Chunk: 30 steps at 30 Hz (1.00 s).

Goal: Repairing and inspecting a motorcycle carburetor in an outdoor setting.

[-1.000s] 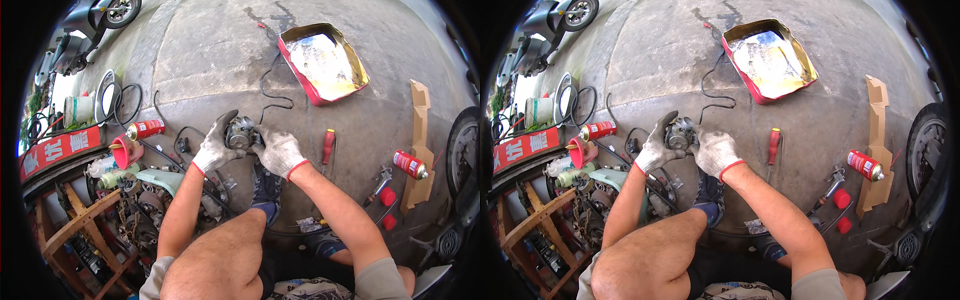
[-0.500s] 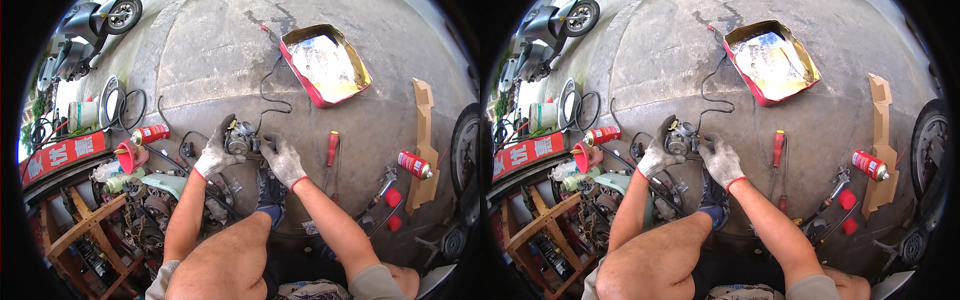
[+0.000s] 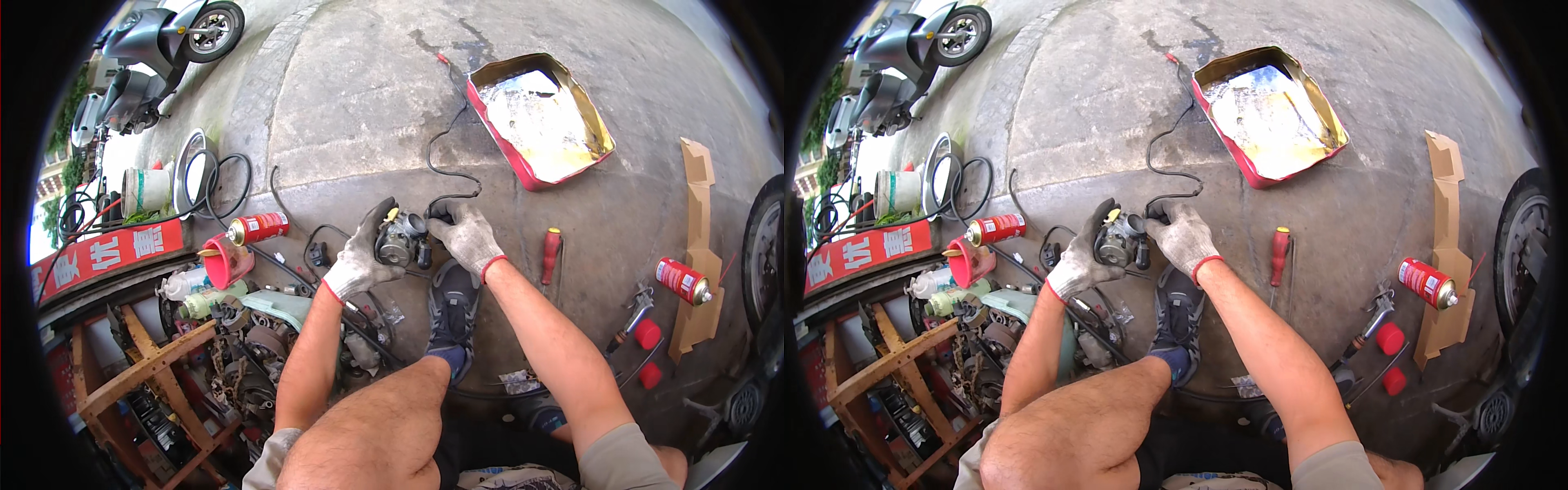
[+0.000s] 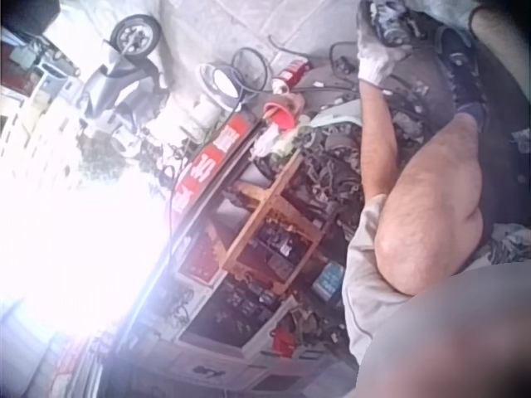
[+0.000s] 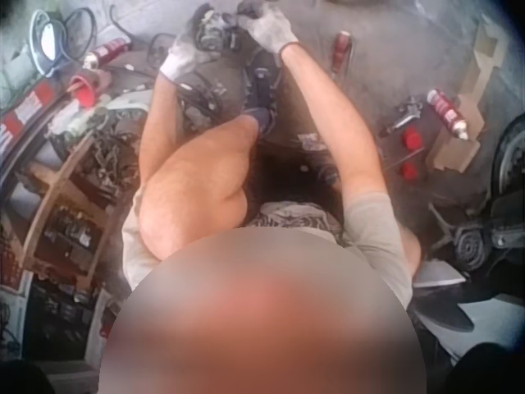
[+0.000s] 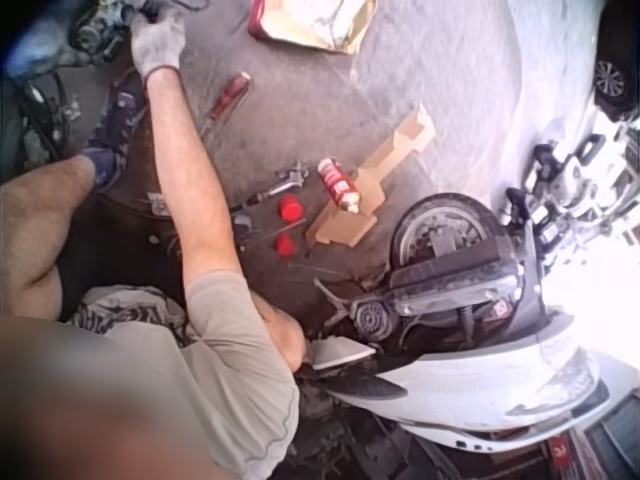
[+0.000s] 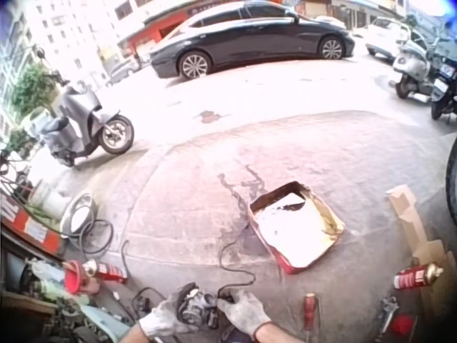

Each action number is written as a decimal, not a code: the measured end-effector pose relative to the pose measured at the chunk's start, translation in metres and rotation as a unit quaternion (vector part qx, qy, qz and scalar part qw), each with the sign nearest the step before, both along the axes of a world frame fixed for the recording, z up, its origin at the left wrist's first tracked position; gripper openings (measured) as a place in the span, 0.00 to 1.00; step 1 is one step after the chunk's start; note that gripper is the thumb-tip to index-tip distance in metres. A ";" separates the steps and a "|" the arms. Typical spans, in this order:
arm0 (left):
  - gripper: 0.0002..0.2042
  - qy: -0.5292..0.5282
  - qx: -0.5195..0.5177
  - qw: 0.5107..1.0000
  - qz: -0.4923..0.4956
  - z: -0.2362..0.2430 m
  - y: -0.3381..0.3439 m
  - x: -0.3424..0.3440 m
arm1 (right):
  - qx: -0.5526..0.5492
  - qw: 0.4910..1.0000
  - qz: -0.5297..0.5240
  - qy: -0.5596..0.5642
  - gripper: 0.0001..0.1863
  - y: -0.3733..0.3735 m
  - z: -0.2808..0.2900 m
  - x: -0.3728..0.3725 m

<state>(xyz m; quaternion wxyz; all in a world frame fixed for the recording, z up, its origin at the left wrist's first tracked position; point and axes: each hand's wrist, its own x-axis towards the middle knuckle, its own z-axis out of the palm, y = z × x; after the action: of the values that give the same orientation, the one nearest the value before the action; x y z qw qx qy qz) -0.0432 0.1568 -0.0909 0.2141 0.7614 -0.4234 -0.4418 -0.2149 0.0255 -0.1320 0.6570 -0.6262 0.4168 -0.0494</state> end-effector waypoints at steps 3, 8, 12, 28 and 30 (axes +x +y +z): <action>0.57 -0.013 0.005 1.000 -0.010 0.003 -0.005 -0.001 | -0.053 0.997 0.028 -0.043 0.15 0.002 0.003 -0.001; 0.57 -0.029 0.011 0.999 -0.021 0.004 -0.009 0.000 | -0.152 0.980 0.127 0.009 0.15 0.002 0.009 0.004; 0.55 -0.019 0.003 1.000 -0.009 0.000 -0.009 0.001 | -0.096 0.990 0.105 -0.019 0.16 -0.002 0.009 0.008; 0.50 -0.030 -0.033 0.999 -0.005 -0.001 -0.013 0.004 | -0.204 0.968 0.080 -0.124 0.11 0.010 0.010 0.000; 0.49 -0.022 -0.021 1.000 -0.002 0.003 -0.016 0.002 | -0.109 0.988 0.049 -0.097 0.12 0.010 0.009 0.001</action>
<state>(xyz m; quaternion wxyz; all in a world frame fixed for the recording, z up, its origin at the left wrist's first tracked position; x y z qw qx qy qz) -0.0411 0.1408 -0.0882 0.2200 0.7655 -0.4382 -0.4166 -0.2137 0.0355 -0.1229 0.6234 -0.7064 0.3120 -0.1225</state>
